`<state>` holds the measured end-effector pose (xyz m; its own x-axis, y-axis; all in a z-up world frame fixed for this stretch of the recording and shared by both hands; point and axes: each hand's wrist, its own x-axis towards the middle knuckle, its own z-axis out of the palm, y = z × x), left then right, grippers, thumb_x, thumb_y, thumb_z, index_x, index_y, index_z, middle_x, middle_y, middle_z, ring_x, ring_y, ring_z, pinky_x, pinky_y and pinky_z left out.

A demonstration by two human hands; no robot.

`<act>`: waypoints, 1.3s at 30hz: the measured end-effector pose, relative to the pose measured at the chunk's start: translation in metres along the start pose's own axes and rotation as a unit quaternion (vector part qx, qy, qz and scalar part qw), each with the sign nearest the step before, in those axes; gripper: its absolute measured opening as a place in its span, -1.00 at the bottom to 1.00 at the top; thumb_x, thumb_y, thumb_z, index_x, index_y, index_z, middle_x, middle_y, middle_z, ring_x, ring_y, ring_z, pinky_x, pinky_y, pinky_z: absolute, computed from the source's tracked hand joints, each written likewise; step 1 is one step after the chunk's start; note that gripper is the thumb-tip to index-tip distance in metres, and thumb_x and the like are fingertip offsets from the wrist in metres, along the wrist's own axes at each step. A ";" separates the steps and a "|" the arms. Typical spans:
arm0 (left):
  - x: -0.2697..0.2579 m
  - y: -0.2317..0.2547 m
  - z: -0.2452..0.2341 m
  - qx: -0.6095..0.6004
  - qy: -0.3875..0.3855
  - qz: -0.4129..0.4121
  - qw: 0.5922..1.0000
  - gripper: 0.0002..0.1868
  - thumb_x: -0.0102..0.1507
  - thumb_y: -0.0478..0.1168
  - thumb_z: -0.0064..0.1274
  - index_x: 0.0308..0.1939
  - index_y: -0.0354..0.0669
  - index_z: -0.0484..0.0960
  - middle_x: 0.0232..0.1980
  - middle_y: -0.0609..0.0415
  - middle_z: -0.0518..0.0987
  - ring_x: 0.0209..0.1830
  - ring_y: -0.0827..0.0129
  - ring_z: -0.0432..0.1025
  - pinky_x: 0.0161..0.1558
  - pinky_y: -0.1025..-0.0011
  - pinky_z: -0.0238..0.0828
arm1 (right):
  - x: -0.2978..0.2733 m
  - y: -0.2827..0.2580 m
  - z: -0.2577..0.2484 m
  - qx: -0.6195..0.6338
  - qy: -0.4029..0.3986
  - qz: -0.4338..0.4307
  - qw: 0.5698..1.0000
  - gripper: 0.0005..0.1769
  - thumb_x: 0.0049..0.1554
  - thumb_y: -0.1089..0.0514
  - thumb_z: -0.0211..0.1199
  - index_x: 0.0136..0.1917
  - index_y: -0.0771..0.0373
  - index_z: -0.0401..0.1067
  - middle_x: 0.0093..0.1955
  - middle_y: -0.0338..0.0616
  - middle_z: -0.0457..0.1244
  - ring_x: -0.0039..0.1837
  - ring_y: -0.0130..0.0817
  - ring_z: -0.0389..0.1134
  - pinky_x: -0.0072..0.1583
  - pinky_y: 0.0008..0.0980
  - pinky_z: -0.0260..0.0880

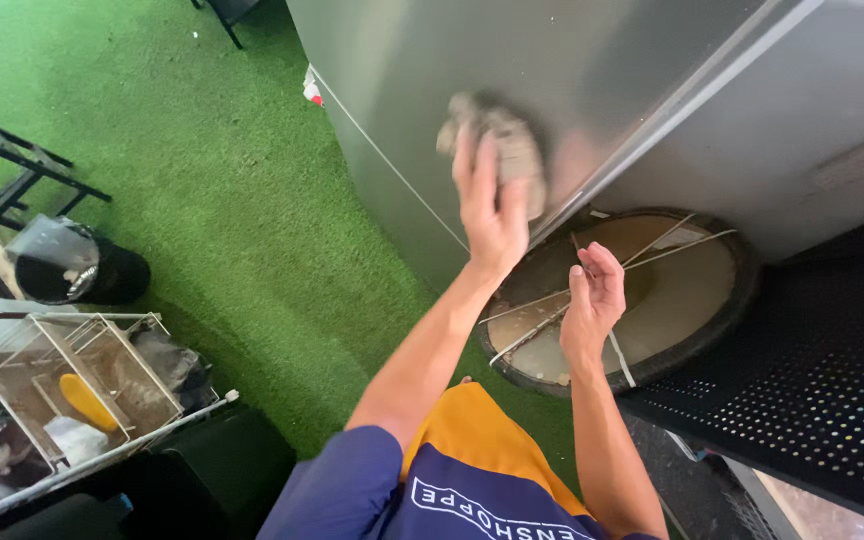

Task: The person wipes the exterior surface of a stainless steel refrigerator with a cloth. They clean the front and side panels using repetitive wiping motions.

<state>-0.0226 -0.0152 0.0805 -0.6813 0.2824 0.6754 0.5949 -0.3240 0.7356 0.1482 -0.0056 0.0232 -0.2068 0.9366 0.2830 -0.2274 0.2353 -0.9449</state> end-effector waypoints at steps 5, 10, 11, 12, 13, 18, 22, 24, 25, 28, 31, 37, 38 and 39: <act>0.085 0.066 -0.004 -0.001 -0.062 0.152 0.986 -0.43 0.39 -0.17 0.19 0.46 -0.03 0.38 0.62 -0.06 0.14 0.68 -0.01 -0.02 0.59 0.22 -0.05 | -0.001 0.001 0.003 -0.004 -0.012 -0.015 1.000 -0.59 0.28 0.50 0.11 0.37 0.34 0.33 0.38 -0.16 0.22 0.38 -0.40 0.27 0.39 -0.42 0.29; 0.114 0.007 -0.012 0.118 -0.017 0.132 0.984 -0.46 0.41 -0.10 0.09 0.46 -0.08 0.39 0.61 -0.08 0.22 0.66 0.01 0.01 0.64 0.11 -0.19 | -0.007 0.000 0.007 -0.014 -0.002 -0.010 1.000 -0.62 0.28 0.48 0.13 0.35 0.32 0.33 0.42 -0.15 0.20 0.38 -0.39 0.27 0.34 -0.42 0.30; 0.113 -0.018 -0.016 0.124 0.008 0.108 0.986 -0.47 0.43 -0.11 0.00 0.48 -0.12 0.36 0.60 -0.11 0.23 0.65 0.00 0.03 0.67 0.08 -0.17 | -0.007 -0.001 0.008 -0.031 0.004 -0.014 0.999 -0.61 0.27 0.48 0.13 0.34 0.32 0.34 0.42 -0.15 0.20 0.37 -0.39 0.27 0.35 -0.42 0.30; 0.107 -0.047 -0.021 0.104 0.019 0.053 0.993 -0.46 0.46 -0.12 -0.09 0.52 -0.17 0.30 0.61 -0.13 0.23 0.68 0.00 0.03 0.67 0.03 -0.13 | -0.004 -0.001 0.010 -0.048 0.013 -0.021 0.999 -0.61 0.26 0.48 0.14 0.34 0.33 0.34 0.42 -0.15 0.20 0.37 -0.38 0.27 0.36 -0.41 0.30; 0.100 -0.078 -0.025 0.083 0.027 -0.004 0.996 -0.45 0.49 -0.13 -0.17 0.55 -0.23 0.23 0.61 -0.16 0.23 0.70 0.00 0.03 0.67 -0.01 -0.09 | -0.001 0.000 0.014 -0.066 0.022 -0.028 0.997 -0.61 0.26 0.47 0.15 0.34 0.33 0.35 0.41 -0.15 0.19 0.36 -0.38 0.28 0.37 -0.41 0.30; 0.003 -0.217 -0.050 -0.173 0.060 -0.524 0.832 -0.27 0.49 0.19 -0.38 0.65 0.05 -0.17 0.60 0.07 0.02 0.41 0.35 0.11 0.34 0.17 0.20 | -0.007 0.004 0.045 -0.052 0.062 -0.005 0.997 -0.61 0.28 0.45 0.14 0.36 0.34 0.33 0.34 -0.16 0.20 0.33 -0.39 0.29 0.35 -0.42 0.31; -0.062 -0.263 -0.060 -0.227 0.064 -0.716 0.657 -0.36 0.44 0.19 -0.35 0.53 0.02 0.12 0.45 0.00 0.27 0.27 0.20 0.32 0.17 0.11 0.38 | -0.013 0.012 0.070 -0.057 0.095 0.003 0.994 -0.64 0.30 0.42 0.15 0.35 0.36 0.32 0.27 -0.15 0.24 0.30 -0.41 0.31 0.33 -0.43 0.33; -0.059 -0.266 -0.061 -0.226 0.056 -0.737 0.634 -0.38 0.42 0.19 -0.34 0.47 0.01 0.26 0.38 -0.03 0.40 0.19 0.12 0.42 0.09 0.08 0.47 | -0.013 0.013 0.075 -0.068 0.124 0.012 0.990 -0.64 0.28 0.41 0.14 0.35 0.36 0.32 0.25 -0.15 0.26 0.27 -0.41 0.32 0.31 -0.43 0.34; -0.051 -0.264 -0.060 -0.227 0.055 -0.746 0.623 -0.40 0.44 0.17 -0.35 0.45 -0.04 0.28 0.36 -0.05 0.41 0.17 0.12 0.44 0.06 0.06 0.48 | -0.011 0.014 0.076 -0.074 0.138 0.018 0.987 -0.63 0.27 0.41 0.14 0.34 0.37 0.32 0.24 -0.15 0.27 0.26 -0.41 0.32 0.30 -0.43 0.34; -0.023 -0.243 -0.069 -0.149 0.039 -0.702 0.695 -0.48 0.41 0.10 -0.27 0.43 0.12 0.31 0.34 -0.04 0.45 0.23 0.13 0.45 0.16 0.17 0.52 | -0.026 0.018 0.081 -0.085 0.161 -0.014 0.983 -0.66 0.28 0.40 0.14 0.32 0.37 0.33 0.24 -0.17 0.26 0.28 -0.41 0.33 0.33 -0.42 0.37; 0.021 -0.220 -0.075 -0.199 0.041 -0.550 0.810 -0.46 0.46 -0.04 -0.20 0.49 -0.09 0.22 0.42 -0.19 0.35 0.35 -0.08 0.36 0.23 -0.05 0.34 | -0.031 0.020 0.089 -0.052 0.197 -0.011 0.979 -0.65 0.29 0.40 0.16 0.34 0.36 0.33 0.22 -0.17 0.26 0.26 -0.43 0.32 0.28 -0.45 0.34; 0.123 -0.206 -0.085 -0.102 0.005 -0.367 0.925 -0.32 0.49 -0.09 -0.20 0.62 -0.21 -0.06 0.67 -0.17 0.01 0.63 0.01 0.05 0.57 0.06 -0.02 | -0.033 0.020 0.099 -0.072 0.205 -0.011 0.976 -0.66 0.29 0.40 0.16 0.33 0.35 0.33 0.20 -0.17 0.29 0.24 -0.44 0.34 0.25 -0.46 0.35; 0.129 -0.202 -0.088 -0.108 0.005 -0.314 0.943 -0.32 0.50 -0.11 -0.18 0.62 -0.28 -0.05 0.68 -0.23 0.02 0.66 -0.04 0.05 0.61 0.03 -0.04 | -0.034 0.021 0.102 -0.074 0.207 -0.016 0.975 -0.66 0.29 0.40 0.16 0.33 0.36 0.32 0.20 -0.17 0.29 0.24 -0.44 0.34 0.26 -0.46 0.36; 0.129 -0.196 -0.088 -0.073 -0.024 -0.257 0.963 -0.36 0.52 -0.13 -0.22 0.62 -0.27 0.00 0.71 -0.22 -0.02 0.71 -0.03 -0.02 0.66 0.02 -0.11 | -0.035 0.022 0.104 -0.075 0.210 -0.022 0.975 -0.66 0.29 0.40 0.16 0.33 0.36 0.32 0.20 -0.17 0.29 0.23 -0.44 0.34 0.26 -0.46 0.36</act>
<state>-0.2643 0.0052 0.0192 -0.8475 0.4793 0.2279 0.1151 -0.2532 0.9605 0.0511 -0.0602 0.0098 0.2144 0.9412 0.2610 -0.0783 0.2830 -0.9559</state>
